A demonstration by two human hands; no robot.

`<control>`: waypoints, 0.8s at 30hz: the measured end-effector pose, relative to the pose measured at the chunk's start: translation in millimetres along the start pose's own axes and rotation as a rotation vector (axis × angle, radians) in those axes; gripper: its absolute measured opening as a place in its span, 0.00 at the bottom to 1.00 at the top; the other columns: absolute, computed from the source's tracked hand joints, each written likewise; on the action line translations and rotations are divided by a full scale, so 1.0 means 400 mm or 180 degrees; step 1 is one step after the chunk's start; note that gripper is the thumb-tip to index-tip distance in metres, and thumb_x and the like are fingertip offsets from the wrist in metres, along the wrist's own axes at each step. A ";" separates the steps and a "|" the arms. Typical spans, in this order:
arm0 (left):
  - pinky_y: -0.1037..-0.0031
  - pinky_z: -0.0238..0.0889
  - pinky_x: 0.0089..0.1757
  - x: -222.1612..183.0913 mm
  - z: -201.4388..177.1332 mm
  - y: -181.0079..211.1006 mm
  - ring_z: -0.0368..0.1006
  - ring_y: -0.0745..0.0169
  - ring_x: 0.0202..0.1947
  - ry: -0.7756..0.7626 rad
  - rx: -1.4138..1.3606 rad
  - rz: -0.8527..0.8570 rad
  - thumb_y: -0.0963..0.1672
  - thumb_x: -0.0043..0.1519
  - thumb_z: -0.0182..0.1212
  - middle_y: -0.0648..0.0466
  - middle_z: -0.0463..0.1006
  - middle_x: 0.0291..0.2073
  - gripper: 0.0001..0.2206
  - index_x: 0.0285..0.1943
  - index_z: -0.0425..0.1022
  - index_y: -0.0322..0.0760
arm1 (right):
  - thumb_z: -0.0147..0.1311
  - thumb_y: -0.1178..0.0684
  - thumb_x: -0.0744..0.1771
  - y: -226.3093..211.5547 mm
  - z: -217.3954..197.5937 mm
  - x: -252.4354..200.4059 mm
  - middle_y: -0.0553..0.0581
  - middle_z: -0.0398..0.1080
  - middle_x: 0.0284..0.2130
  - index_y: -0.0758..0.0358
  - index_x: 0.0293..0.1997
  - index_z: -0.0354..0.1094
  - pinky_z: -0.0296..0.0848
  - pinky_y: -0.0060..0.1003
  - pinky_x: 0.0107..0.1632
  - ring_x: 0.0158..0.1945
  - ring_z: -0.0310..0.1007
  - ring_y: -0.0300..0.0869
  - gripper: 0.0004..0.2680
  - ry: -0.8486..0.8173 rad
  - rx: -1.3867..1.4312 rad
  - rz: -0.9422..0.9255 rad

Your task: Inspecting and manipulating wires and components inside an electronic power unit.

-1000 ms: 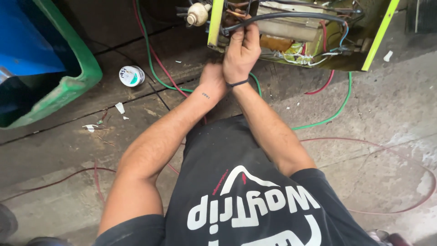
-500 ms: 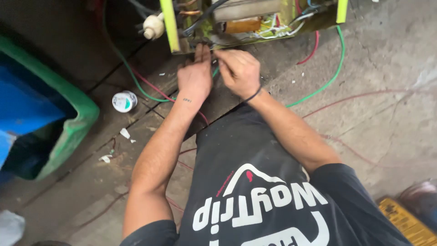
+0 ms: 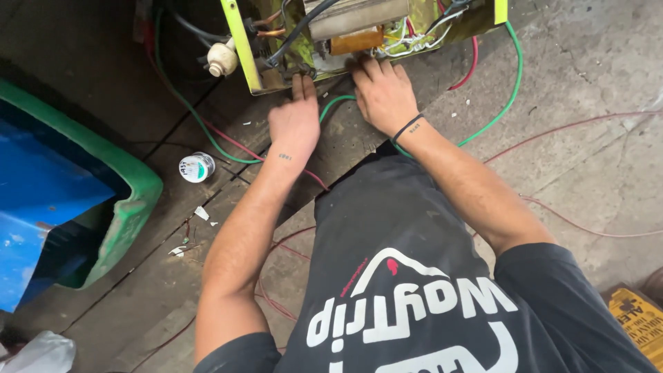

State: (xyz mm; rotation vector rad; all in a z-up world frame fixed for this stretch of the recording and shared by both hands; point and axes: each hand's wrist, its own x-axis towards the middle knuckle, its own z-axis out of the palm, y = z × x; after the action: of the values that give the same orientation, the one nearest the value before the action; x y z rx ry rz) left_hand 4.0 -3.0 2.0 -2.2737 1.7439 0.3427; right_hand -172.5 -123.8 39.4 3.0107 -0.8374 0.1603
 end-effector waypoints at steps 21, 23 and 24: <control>0.54 0.75 0.37 0.055 -0.086 0.020 0.82 0.40 0.41 -0.0818 -0.0439 -0.0273 0.42 0.61 0.53 0.43 0.72 0.58 0.28 0.74 0.58 0.40 | 0.53 0.53 0.63 -0.021 -0.003 0.094 0.57 0.74 0.43 0.54 0.72 0.58 0.73 0.58 0.25 0.33 0.79 0.58 0.25 -0.0587 0.0912 -0.0479; 0.55 0.74 0.37 0.051 -0.075 0.017 0.82 0.43 0.38 -0.0914 -0.0607 -0.0212 0.43 0.65 0.44 0.44 0.74 0.56 0.17 0.63 0.70 0.46 | 0.44 0.55 0.67 -0.048 -0.034 0.113 0.59 0.70 0.60 0.57 0.66 0.63 0.75 0.60 0.40 0.54 0.75 0.61 0.17 -0.0453 0.2253 -0.0228; 0.55 0.74 0.37 0.053 -0.074 0.022 0.82 0.43 0.38 -0.0899 -0.0618 -0.0262 0.43 0.65 0.44 0.44 0.74 0.56 0.17 0.63 0.70 0.46 | 0.44 0.55 0.67 -0.059 -0.033 0.123 0.59 0.70 0.60 0.57 0.66 0.63 0.75 0.60 0.40 0.54 0.75 0.61 0.17 -0.0452 0.2255 -0.0282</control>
State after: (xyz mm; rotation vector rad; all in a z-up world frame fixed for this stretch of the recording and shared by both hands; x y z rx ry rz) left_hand 1.8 -34.5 22.2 -2.2825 1.5285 0.8046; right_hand -119.5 -128.3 58.1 3.7512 -0.7823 0.3010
